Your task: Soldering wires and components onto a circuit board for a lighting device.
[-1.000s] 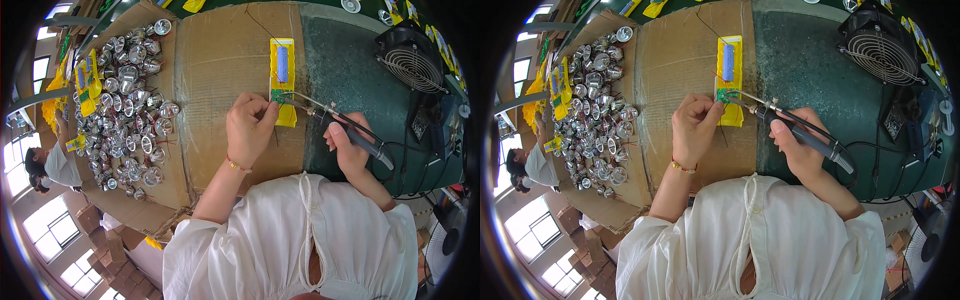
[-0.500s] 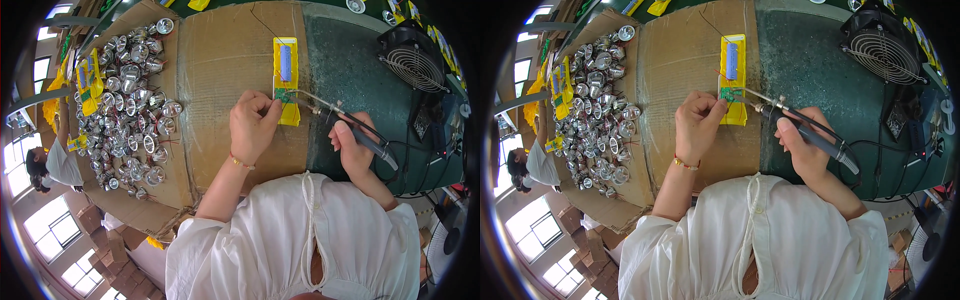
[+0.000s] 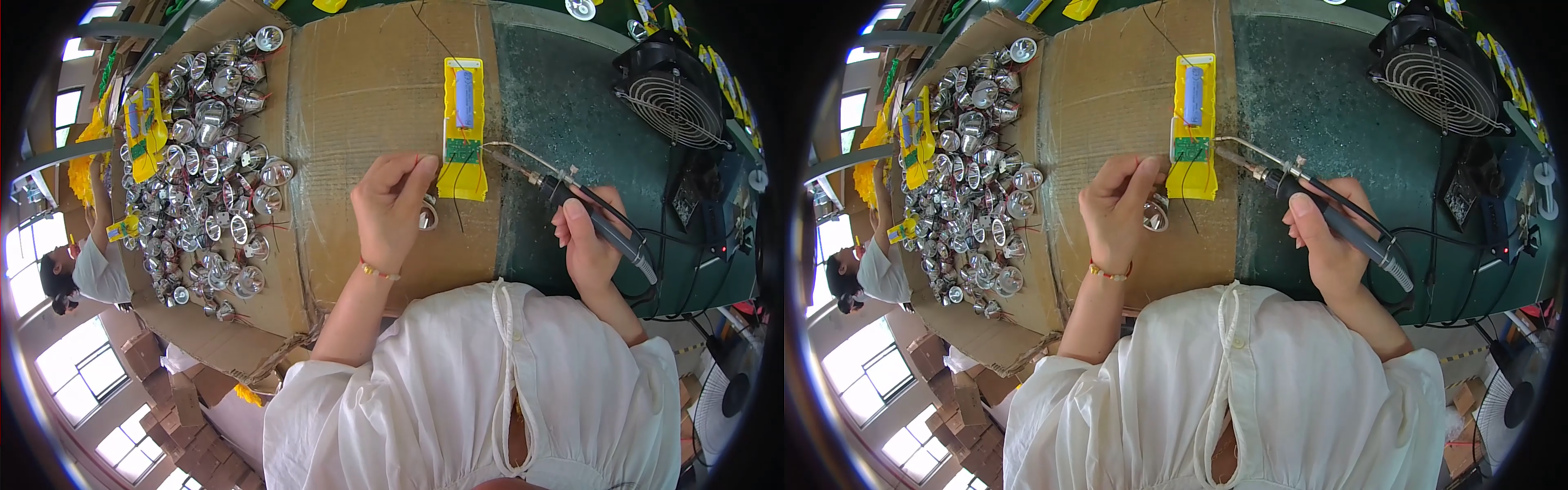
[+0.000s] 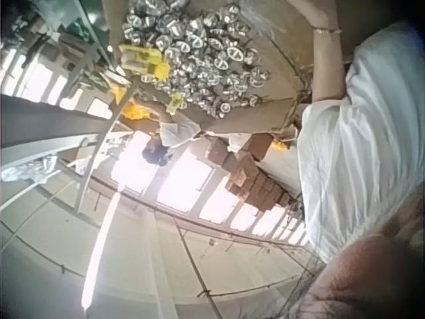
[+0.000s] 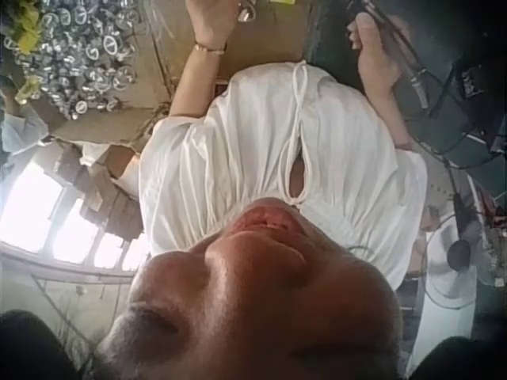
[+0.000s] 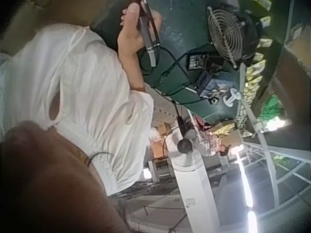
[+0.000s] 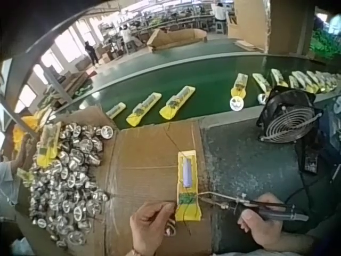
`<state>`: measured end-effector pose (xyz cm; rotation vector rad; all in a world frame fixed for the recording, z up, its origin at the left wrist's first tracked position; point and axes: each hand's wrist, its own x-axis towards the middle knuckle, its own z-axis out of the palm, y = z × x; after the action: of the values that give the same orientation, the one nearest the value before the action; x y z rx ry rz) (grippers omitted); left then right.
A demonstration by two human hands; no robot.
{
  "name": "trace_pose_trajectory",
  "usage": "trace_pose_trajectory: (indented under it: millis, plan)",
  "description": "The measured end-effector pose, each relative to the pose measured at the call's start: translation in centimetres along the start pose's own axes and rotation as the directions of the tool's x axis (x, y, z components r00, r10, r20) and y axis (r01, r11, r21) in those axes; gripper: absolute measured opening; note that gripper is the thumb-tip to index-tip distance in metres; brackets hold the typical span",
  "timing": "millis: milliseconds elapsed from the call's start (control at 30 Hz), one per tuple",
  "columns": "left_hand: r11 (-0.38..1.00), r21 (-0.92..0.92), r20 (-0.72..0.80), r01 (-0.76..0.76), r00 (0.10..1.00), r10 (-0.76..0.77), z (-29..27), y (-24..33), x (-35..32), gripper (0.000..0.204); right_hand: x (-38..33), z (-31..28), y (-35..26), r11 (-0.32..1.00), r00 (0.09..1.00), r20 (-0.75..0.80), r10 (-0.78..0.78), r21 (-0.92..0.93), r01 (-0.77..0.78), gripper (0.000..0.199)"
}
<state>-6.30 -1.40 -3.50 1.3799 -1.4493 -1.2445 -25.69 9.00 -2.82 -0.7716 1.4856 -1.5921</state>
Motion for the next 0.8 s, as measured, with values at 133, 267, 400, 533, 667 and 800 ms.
trace_pose_trajectory:
  millis: [133,267,400,533,667,800]
  plan:
    - [0.968,0.073,0.104,-0.240,0.967,0.232,0.0,0.1,-0.1,0.010,-0.1,0.0,0.1,1.000,1.000,0.024,-0.011,-0.023,0.012,0.016]
    - [0.922,0.237,0.204,-0.306,0.944,0.261,0.5,0.5,0.1,0.011,-0.2,0.2,0.1,0.998,0.997,0.066,-0.038,-0.051,0.041,0.017]
    - [0.878,0.394,0.263,-0.271,0.949,0.175,0.9,1.2,0.4,0.011,-0.6,0.3,0.0,0.989,0.996,0.078,-0.037,-0.141,0.048,0.015]
    - [0.855,0.427,0.303,-0.295,0.937,0.173,1.0,0.9,1.2,0.011,-0.4,0.4,0.2,0.985,0.995,0.060,-0.076,-0.148,0.085,0.015]
    - [0.868,0.446,0.320,-0.219,0.945,0.074,1.1,1.2,1.4,0.012,-0.3,0.7,0.2,0.976,0.990,0.102,-0.102,-0.183,0.119,0.015]
    - [0.897,0.400,0.321,-0.189,0.945,0.056,0.9,0.9,1.5,0.013,-0.2,0.6,0.6,0.965,0.980,0.129,-0.153,-0.194,0.176,0.014]
